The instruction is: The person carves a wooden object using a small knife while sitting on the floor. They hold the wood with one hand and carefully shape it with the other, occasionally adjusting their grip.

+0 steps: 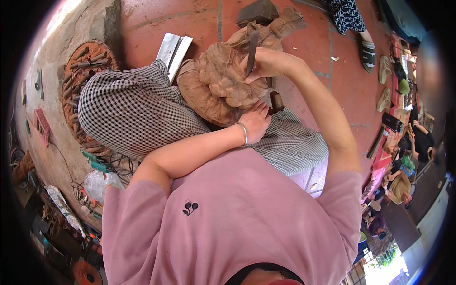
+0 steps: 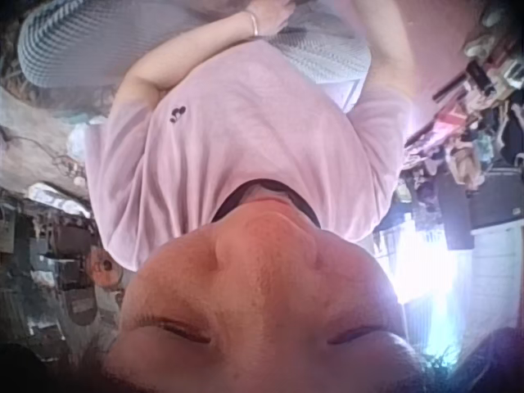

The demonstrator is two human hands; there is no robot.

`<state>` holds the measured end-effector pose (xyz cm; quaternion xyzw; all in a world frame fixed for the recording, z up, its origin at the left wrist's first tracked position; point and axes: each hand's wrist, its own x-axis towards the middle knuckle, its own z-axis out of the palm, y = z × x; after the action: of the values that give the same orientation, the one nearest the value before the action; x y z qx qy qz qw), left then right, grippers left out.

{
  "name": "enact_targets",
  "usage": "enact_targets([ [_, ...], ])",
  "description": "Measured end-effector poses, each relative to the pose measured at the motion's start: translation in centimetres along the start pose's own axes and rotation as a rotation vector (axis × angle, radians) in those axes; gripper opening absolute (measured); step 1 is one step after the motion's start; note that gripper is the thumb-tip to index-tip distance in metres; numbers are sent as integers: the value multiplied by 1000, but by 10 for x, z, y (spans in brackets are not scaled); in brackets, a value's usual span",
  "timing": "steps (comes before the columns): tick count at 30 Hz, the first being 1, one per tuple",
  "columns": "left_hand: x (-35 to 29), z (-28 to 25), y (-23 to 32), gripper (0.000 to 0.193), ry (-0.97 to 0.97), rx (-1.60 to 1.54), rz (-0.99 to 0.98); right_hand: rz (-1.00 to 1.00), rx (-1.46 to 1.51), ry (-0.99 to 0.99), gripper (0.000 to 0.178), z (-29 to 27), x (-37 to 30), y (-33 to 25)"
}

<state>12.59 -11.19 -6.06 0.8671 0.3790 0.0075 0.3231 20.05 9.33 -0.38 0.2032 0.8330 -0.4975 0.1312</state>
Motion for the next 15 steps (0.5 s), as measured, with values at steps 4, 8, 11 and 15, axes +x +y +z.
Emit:
enact_targets([
  [4,1,1,3,70,143,-207,-35,48,94,281,18,12,-19,-8],
  [8,-10,-20,18,87,293,-624,-171,180,172,673,17,54,-56,-18],
  [11,-30,-24,25,98,391,-853,-258,184,248,886,21,83,-70,-29],
  [15,-40,-37,22,102,549,-932,-305,317,314,1034,16,108,-71,-50],
])
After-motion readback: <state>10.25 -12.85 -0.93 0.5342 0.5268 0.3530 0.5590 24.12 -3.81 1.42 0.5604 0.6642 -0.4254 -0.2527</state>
